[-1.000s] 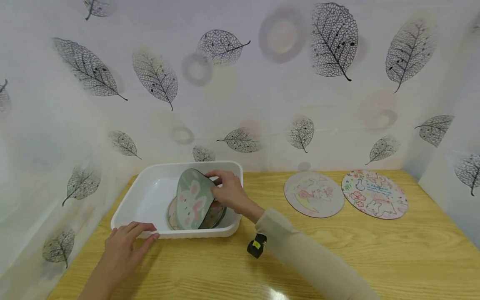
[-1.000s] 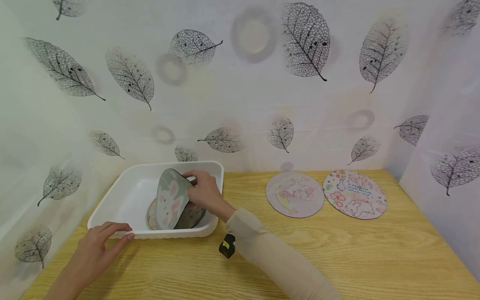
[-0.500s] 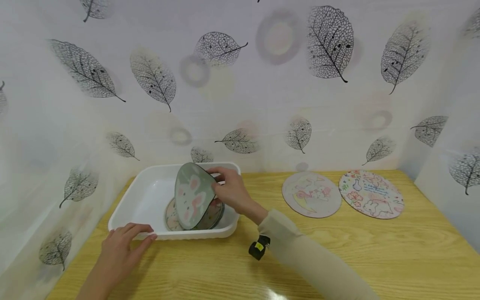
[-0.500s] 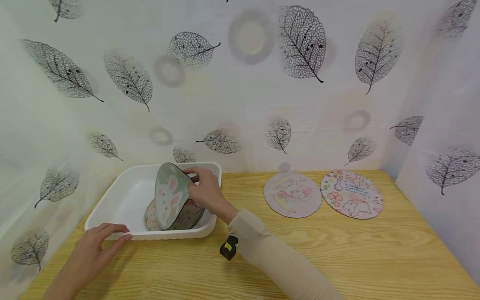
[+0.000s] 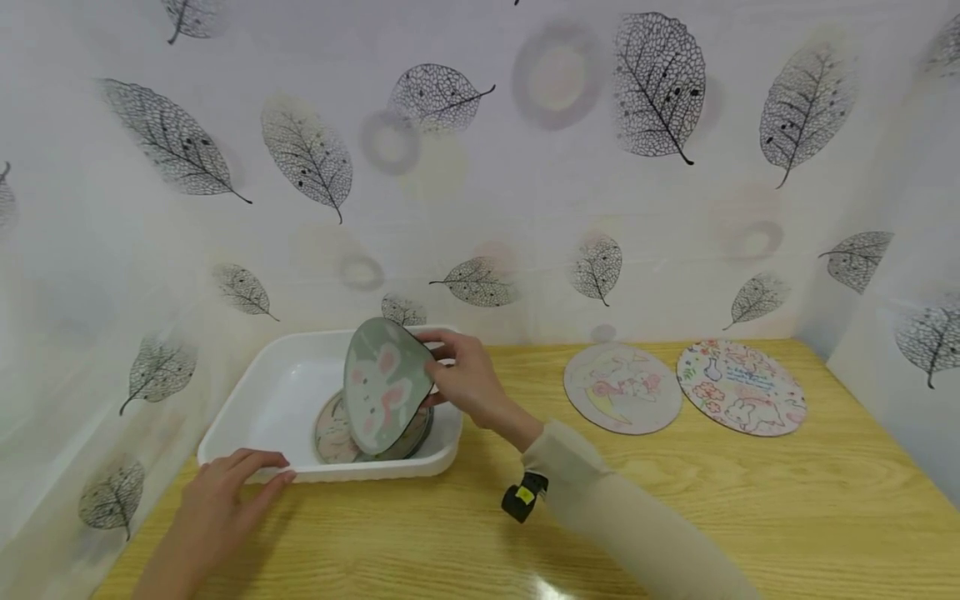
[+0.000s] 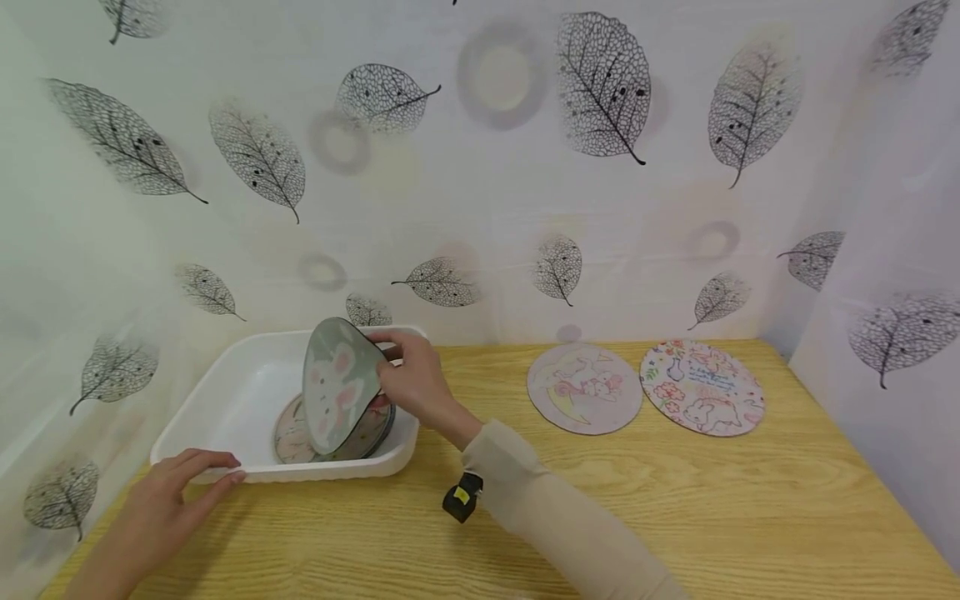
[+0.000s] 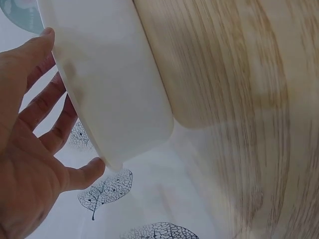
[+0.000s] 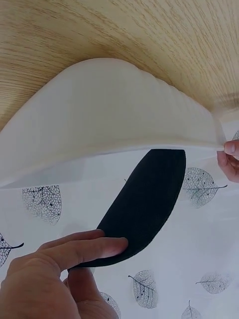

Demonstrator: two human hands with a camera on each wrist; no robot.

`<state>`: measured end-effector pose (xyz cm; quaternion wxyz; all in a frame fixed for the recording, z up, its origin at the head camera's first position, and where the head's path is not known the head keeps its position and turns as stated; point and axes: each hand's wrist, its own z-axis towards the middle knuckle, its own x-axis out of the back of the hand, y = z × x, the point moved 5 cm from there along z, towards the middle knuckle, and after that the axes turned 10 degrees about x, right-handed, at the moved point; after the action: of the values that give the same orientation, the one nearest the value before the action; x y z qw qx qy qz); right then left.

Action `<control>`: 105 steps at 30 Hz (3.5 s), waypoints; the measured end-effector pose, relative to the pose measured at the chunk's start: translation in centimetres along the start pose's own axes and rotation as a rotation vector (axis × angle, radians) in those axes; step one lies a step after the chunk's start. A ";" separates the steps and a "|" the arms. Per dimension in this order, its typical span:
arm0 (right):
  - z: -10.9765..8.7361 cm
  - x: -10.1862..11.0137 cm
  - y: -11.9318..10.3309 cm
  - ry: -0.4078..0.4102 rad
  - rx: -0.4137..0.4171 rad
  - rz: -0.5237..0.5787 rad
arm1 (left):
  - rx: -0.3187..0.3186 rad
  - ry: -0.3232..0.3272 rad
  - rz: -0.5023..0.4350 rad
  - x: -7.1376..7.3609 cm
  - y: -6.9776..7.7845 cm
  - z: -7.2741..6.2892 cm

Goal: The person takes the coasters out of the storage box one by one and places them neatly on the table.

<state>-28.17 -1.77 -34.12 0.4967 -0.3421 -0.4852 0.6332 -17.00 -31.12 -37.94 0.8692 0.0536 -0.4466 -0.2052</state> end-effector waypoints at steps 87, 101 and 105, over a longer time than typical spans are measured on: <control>-3.1 10.3 -0.9 0.231 -0.028 0.051 | 0.103 -0.129 0.037 -0.9 0.2 0.9; -3.6 12.0 -0.4 0.290 -0.049 0.021 | 0.109 -0.130 0.032 -0.9 0.2 0.9; -3.7 12.5 -0.3 0.307 -0.049 0.029 | 0.096 -0.110 0.040 -0.8 0.3 1.0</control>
<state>-28.06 11.29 -34.31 0.5474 -0.4537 -0.4140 0.5684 -18.13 -30.45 -37.92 0.8437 0.0750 -0.5040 -0.1688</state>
